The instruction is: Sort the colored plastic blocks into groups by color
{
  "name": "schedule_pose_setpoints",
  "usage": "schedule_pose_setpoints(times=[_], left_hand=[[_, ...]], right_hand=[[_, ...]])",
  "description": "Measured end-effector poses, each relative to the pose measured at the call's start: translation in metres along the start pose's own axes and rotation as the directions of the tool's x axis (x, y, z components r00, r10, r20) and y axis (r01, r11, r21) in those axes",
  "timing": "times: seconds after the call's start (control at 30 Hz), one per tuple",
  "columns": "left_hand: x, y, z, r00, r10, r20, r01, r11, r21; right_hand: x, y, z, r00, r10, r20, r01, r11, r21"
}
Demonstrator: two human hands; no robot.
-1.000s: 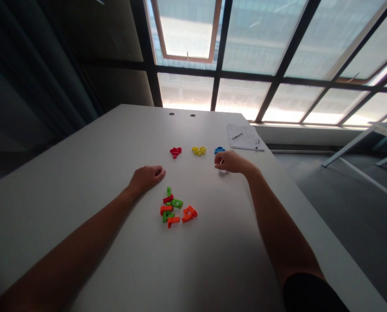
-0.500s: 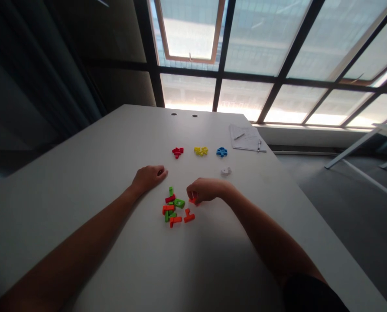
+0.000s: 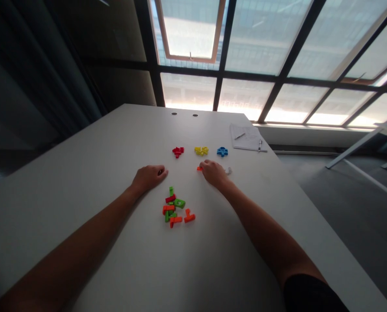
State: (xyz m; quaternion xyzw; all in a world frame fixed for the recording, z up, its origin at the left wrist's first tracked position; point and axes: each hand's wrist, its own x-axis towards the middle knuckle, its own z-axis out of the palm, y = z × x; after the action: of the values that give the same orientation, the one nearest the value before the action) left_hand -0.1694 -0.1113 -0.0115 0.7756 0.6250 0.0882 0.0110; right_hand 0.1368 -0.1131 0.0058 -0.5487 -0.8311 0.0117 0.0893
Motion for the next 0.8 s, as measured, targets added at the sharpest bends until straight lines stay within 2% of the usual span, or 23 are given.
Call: schedule_pose_setpoints(times=[0.17,0.23,0.3,0.37,0.4,0.47,0.53,0.6,0.67,0.8], left_hand=[[0.000,-0.001,0.001,1.000,-0.003,-0.001,0.003,1.000,-0.010],[0.000,-0.001,0.000,1.000,-0.008,0.001,0.008,1.000,-0.011],[0.000,0.000,0.000,1.000,-0.009,0.003,0.009,1.000,-0.014],[0.000,0.000,0.000,1.000,-0.007,0.003,0.007,1.000,-0.013],[0.000,0.000,0.000,1.000,-0.006,0.003,0.006,1.000,-0.012],[0.000,0.001,0.000,1.000,-0.004,0.003,0.004,1.000,-0.006],[0.000,0.001,0.000,1.000,-0.002,-0.001,0.002,1.000,-0.002],[-0.001,0.001,-0.001,1.000,-0.002,-0.004,0.002,1.000,0.001],[-0.001,0.001,-0.001,1.000,-0.002,-0.004,0.002,1.000,0.003],[-0.001,0.001,-0.002,1.000,0.002,0.000,-0.002,1.000,0.010]], right_hand=[[0.000,0.003,0.015,0.991,-0.049,-0.126,0.063,0.992,0.111],[0.001,0.003,0.011,0.983,-0.066,-0.171,0.093,0.984,0.153],[0.001,0.000,0.000,0.983,-0.083,-0.164,0.114,0.975,0.192],[-0.001,-0.008,-0.016,0.984,-0.171,-0.055,0.179,0.950,0.256],[-0.003,-0.014,-0.025,0.967,-0.252,0.035,0.229,0.924,0.306],[-0.009,-0.029,-0.039,0.884,-0.423,0.197,0.314,0.852,0.419],[-0.017,-0.047,-0.047,0.808,-0.521,0.276,0.356,0.804,0.476],[-0.024,-0.063,-0.046,0.790,-0.536,0.298,0.377,0.808,0.453],[-0.027,-0.074,-0.041,0.794,-0.521,0.314,0.392,0.833,0.391],[-0.027,-0.081,-0.032,0.779,-0.494,0.387,0.376,0.861,0.342]])
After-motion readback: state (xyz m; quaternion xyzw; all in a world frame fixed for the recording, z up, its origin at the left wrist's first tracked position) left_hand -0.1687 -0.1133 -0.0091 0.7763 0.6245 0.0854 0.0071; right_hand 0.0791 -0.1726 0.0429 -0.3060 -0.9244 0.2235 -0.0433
